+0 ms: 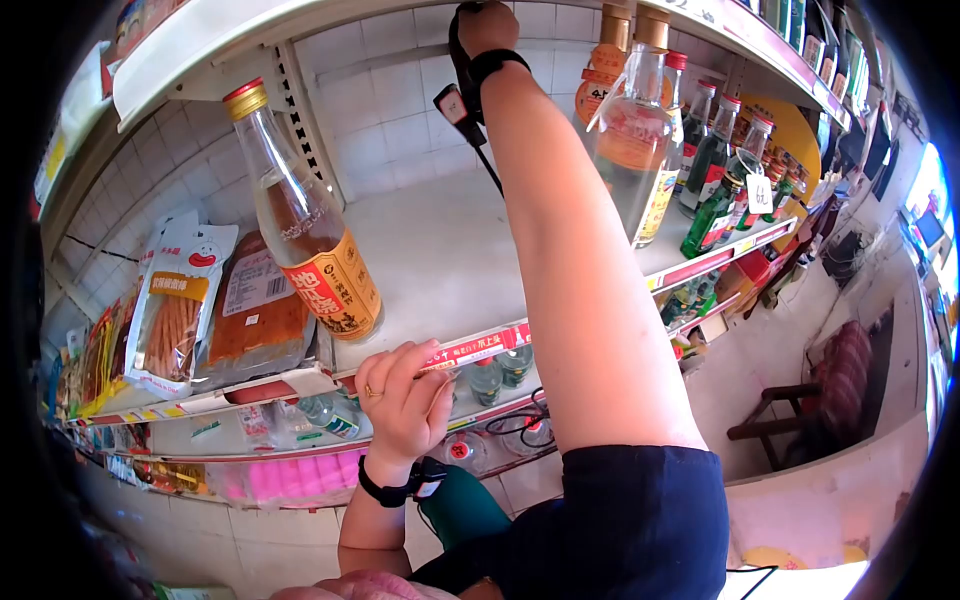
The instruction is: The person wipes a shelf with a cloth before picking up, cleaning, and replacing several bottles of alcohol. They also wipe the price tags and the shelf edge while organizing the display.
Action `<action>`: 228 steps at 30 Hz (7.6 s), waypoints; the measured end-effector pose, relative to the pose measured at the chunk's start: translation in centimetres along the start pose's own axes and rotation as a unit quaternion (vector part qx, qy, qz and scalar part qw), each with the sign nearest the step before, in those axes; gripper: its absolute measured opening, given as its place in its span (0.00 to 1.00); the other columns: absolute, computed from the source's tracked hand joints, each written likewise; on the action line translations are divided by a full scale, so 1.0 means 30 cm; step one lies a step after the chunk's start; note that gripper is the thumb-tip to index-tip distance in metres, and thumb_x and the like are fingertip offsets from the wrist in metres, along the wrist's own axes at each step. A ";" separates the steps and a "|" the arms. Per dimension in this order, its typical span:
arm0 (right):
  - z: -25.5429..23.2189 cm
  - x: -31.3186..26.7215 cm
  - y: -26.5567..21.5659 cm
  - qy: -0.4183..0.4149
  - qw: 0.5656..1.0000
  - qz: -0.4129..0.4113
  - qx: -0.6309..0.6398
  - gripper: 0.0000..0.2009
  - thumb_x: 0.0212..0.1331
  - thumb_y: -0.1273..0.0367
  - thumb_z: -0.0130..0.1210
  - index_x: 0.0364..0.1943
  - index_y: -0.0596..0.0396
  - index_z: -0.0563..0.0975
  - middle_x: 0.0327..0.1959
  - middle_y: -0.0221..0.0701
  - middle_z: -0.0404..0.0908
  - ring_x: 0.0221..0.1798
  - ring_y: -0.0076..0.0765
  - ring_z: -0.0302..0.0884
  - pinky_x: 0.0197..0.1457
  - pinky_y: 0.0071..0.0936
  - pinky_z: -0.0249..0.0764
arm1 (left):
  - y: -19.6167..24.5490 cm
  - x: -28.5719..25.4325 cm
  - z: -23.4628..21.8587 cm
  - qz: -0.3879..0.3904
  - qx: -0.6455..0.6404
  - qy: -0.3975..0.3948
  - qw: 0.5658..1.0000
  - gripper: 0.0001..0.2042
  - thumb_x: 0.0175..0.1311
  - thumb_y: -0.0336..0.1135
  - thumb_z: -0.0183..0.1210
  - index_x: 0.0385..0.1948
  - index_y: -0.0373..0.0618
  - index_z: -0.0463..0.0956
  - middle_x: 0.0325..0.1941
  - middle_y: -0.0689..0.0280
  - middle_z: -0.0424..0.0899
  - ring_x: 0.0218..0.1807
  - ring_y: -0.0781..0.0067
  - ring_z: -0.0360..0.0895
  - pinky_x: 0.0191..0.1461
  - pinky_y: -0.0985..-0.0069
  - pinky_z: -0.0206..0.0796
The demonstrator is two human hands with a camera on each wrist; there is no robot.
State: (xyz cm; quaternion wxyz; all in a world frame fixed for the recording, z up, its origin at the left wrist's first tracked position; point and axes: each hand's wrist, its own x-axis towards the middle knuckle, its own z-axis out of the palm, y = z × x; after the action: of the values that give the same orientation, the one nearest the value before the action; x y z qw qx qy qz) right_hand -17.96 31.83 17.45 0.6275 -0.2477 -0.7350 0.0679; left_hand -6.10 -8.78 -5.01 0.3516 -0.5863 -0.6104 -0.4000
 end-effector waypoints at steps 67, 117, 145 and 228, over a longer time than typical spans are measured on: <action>-0.255 -0.412 -0.427 -0.708 0.690 -0.080 -0.129 0.16 0.49 0.62 0.53 0.42 0.51 0.78 0.38 0.32 0.79 0.40 0.36 0.76 0.41 0.34 0.74 | -0.002 0.001 -0.009 0.003 -0.010 -0.017 1.000 0.04 0.54 0.35 0.59 0.28 0.48 0.78 0.48 0.66 0.80 0.48 0.63 0.75 0.55 0.66 0.58; -0.152 -0.560 -0.337 -0.764 0.585 -0.258 -0.080 0.21 0.52 0.69 0.47 0.52 0.60 0.71 0.45 0.50 0.77 0.50 0.54 0.73 0.53 0.43 0.66 | 0.001 -0.002 -0.008 0.006 0.008 -0.016 1.000 0.04 0.54 0.36 0.59 0.26 0.49 0.78 0.48 0.65 0.80 0.49 0.63 0.74 0.56 0.64 0.59; -0.399 -0.601 -0.290 -0.762 0.553 -0.312 -0.129 0.20 0.52 0.72 0.43 0.51 0.68 0.69 0.49 0.52 0.74 0.54 0.56 0.71 0.56 0.43 0.67 | -0.002 -0.003 -0.008 0.012 0.004 -0.016 1.000 0.04 0.51 0.35 0.61 0.26 0.48 0.77 0.48 0.66 0.80 0.50 0.63 0.74 0.57 0.64 0.58; -0.524 -0.769 -0.356 -0.703 0.612 -0.357 0.068 0.22 0.62 0.63 0.41 0.59 0.58 0.67 0.58 0.50 0.68 0.59 0.56 0.67 0.60 0.44 0.64 | 0.004 0.029 -0.057 0.070 -0.007 -0.024 0.997 0.06 0.54 0.29 0.58 0.33 0.40 0.78 0.45 0.59 0.80 0.49 0.55 0.75 0.55 0.61 0.62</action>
State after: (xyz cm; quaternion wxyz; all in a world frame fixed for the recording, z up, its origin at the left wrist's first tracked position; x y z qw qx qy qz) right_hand -3.85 8.88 4.53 -0.0915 0.2016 -0.9743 0.0418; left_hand -6.12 -9.95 -3.49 0.3598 -0.6394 -0.5733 -0.3648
